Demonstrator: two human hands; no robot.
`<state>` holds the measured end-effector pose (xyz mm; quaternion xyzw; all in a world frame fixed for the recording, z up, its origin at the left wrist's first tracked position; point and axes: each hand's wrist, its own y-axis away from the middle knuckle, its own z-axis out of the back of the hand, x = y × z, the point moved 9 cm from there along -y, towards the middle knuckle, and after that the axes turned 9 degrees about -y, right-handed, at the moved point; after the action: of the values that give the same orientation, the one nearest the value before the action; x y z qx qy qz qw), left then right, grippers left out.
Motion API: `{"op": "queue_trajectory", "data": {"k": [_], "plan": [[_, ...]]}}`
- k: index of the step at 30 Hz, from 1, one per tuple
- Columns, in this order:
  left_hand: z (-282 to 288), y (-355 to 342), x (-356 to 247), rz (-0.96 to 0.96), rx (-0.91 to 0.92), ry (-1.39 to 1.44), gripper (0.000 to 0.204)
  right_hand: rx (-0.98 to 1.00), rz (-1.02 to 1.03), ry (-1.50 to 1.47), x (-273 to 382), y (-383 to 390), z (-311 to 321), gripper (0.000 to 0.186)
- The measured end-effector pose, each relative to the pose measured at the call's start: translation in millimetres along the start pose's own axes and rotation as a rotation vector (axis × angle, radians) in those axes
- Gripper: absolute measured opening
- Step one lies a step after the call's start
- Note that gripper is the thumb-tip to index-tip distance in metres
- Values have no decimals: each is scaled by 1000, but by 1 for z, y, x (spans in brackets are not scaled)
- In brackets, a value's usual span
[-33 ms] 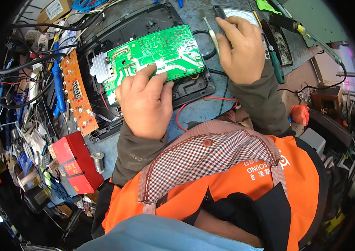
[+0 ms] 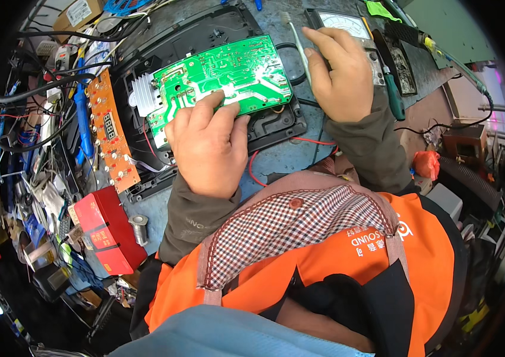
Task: The person works on a circuit board, using pliers to remove a component and then using a multimeter to test connections. They flip the board over and continue testing with the multimeter probes.
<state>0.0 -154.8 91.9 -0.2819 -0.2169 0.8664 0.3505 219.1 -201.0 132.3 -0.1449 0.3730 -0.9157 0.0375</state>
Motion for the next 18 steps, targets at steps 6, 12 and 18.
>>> {"op": "queue_trajectory", "data": {"k": [6,12,18], "plan": [[0,1,-12,-31,-61,11,20,169,-664,-826,-46,21,-68,42],[4,4,-17,-61,-169,-45,23,238,-660,-926,-48,19,-84,37],[71,-3,2,-35,-249,21,22,283,-667,-1038,-50,15,-83,36]]}}
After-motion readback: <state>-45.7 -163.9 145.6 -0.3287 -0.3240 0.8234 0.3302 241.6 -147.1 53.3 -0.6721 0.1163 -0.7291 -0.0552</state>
